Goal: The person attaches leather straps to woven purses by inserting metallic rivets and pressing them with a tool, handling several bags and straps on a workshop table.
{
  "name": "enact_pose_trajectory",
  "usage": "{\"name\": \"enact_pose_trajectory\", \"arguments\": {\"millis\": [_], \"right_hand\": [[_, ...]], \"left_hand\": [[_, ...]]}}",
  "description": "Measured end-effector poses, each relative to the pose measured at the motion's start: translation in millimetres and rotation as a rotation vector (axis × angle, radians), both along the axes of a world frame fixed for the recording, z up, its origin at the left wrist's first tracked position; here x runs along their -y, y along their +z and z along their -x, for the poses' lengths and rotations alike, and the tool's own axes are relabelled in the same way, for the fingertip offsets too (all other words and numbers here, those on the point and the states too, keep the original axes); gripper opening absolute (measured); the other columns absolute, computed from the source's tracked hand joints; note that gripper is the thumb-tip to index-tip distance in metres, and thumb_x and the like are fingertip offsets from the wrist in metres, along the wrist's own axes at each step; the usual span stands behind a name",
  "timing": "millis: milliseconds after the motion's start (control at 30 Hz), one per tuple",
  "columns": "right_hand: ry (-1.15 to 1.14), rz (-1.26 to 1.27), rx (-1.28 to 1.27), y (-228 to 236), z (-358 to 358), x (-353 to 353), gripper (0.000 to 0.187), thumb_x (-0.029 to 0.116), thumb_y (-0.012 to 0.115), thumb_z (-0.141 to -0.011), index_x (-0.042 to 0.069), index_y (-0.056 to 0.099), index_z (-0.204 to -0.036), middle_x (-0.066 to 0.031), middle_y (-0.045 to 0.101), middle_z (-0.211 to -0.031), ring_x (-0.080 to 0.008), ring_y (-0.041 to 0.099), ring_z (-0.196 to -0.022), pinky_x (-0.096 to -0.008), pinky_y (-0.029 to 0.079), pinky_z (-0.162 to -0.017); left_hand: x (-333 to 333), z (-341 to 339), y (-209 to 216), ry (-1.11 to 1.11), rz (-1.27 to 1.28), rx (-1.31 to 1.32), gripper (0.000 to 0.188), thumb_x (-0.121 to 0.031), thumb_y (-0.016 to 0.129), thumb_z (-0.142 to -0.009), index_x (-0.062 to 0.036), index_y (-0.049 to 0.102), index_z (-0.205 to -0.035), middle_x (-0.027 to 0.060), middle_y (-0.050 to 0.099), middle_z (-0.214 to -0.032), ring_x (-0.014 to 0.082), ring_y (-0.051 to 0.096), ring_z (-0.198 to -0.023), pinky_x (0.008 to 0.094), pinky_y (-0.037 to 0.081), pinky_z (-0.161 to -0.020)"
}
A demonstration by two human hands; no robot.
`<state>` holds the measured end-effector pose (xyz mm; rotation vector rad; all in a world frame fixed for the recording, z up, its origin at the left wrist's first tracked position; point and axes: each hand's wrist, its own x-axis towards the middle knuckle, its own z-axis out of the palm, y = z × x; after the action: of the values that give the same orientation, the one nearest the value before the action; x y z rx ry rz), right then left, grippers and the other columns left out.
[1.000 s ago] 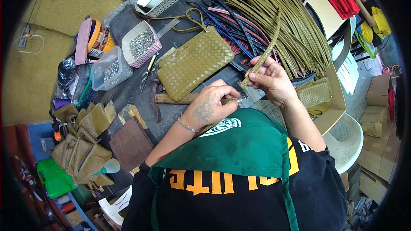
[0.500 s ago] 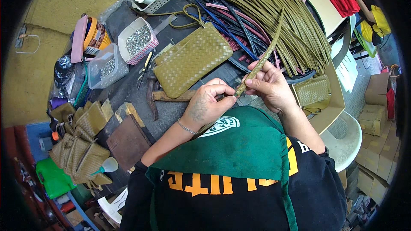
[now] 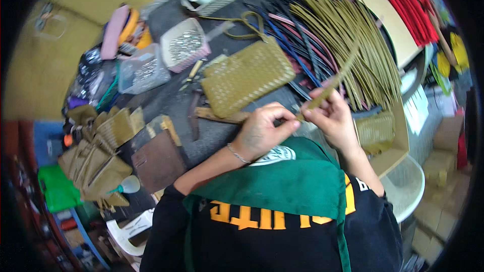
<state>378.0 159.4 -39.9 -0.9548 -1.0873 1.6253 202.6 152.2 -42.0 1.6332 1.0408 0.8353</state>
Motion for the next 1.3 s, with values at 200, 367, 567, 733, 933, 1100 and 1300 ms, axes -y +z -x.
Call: {"name": "enact_pose_trajectory", "arguments": {"millis": [200, 367, 567, 733, 933, 1100, 1300], "right_hand": [[0.046, -0.094, 0.319, 17.8, -8.1, -20.9, 0.027, 0.000, 0.061, -0.072, 0.001, 0.046, -0.094, -0.0059, 0.053, -0.082, -0.0081, 0.052, -0.074, -0.0199, 0.045, -0.066], [-0.444, -0.852, 1.134, 68.8, 22.9, -99.9, 0.027, 0.013, 0.062, -0.071, -0.001, 0.052, -0.092, -0.0120, 0.052, -0.074, -0.0240, 0.053, -0.072, -0.0312, 0.043, -0.064], [0.606, -1.317, 1.152, 49.2, 197.9, -183.2, 0.011, 0.012, 0.055, -0.068, 0.001, 0.054, -0.067, -0.0154, 0.055, -0.074, -0.0326, 0.054, -0.075, -0.0393, 0.043, -0.067], [0.643, -1.141, 1.534, -35.0, 277.6, -232.6, 0.015, 0.014, 0.052, -0.071, 0.003, 0.060, -0.077, -0.0155, 0.059, -0.086, -0.0284, 0.058, -0.081, -0.0356, 0.046, -0.073], [0.755, -0.898, 1.594, -53.2, 292.0, -239.3, 0.024, 0.009, 0.042, -0.076, 0.004, 0.060, -0.092, -0.0157, 0.057, -0.098, -0.0278, 0.056, -0.089, -0.0355, 0.045, -0.077], [0.709, -0.965, 1.532, -45.8, 294.6, -232.1, 0.022, 0.008, 0.042, -0.076, 0.004, 0.059, -0.089, -0.0159, 0.058, -0.093, -0.0276, 0.057, -0.087, -0.0353, 0.046, -0.074], [0.615, -1.035, 1.511, -48.6, 279.4, -232.4, 0.019, 0.007, 0.047, -0.074, 0.002, 0.058, -0.088, -0.0155, 0.059, -0.092, -0.0282, 0.058, -0.084, -0.0350, 0.047, -0.072]], "left_hand": [[7.2, 3.6, -5.0, 0.009, 0.290, 0.359, 0.004, -0.001, 0.057, -0.075, 0.0022, 0.057, -0.075, 0.0030, 0.052, -0.076, 0.0080, 0.053, -0.066, 0.0193, 0.042, -0.058], [10.8, 17.2, -12.9, 0.078, 0.383, 0.444, 0.009, -0.005, 0.055, -0.078, 0.0032, 0.058, -0.076, 0.0040, 0.053, -0.077, 0.0100, 0.055, -0.074, 0.0206, 0.043, -0.067], [9.4, 20.2, -12.7, 0.070, 0.344, 0.442, 0.009, -0.007, 0.056, -0.077, 0.0015, 0.060, -0.075, 0.0031, 0.054, -0.075, 0.0088, 0.054, -0.071, 0.0208, 0.041, -0.065], [5.6, 44.4, -15.4, 0.092, 0.363, 0.353, 0.009, -0.007, 0.057, -0.076, 0.0009, 0.061, -0.079, 0.0038, 0.056, -0.077, 0.0103, 0.053, -0.071, 0.0232, 0.041, -0.066], [1.9, 60.3, -25.6, 0.053, 0.512, 0.554, 0.008, -0.005, 0.055, -0.077, 0.0007, 0.060, -0.080, 0.0049, 0.057, -0.077, 0.0113, 0.053, -0.073, 0.0232, 0.041, -0.067], [0.3, 60.8, -26.6, 0.067, 0.426, 0.534, 0.007, -0.004, 0.055, -0.077, 0.0009, 0.059, -0.079, 0.0050, 0.056, -0.078, 0.0118, 0.053, -0.075, 0.0237, 0.041, -0.068], [8.4, 49.2, -23.7, 0.070, 0.424, 0.574, 0.010, -0.007, 0.055, -0.076, 0.0008, 0.060, -0.080, 0.0050, 0.059, -0.077, 0.0103, 0.054, -0.074, 0.0228, 0.042, -0.069]]}}
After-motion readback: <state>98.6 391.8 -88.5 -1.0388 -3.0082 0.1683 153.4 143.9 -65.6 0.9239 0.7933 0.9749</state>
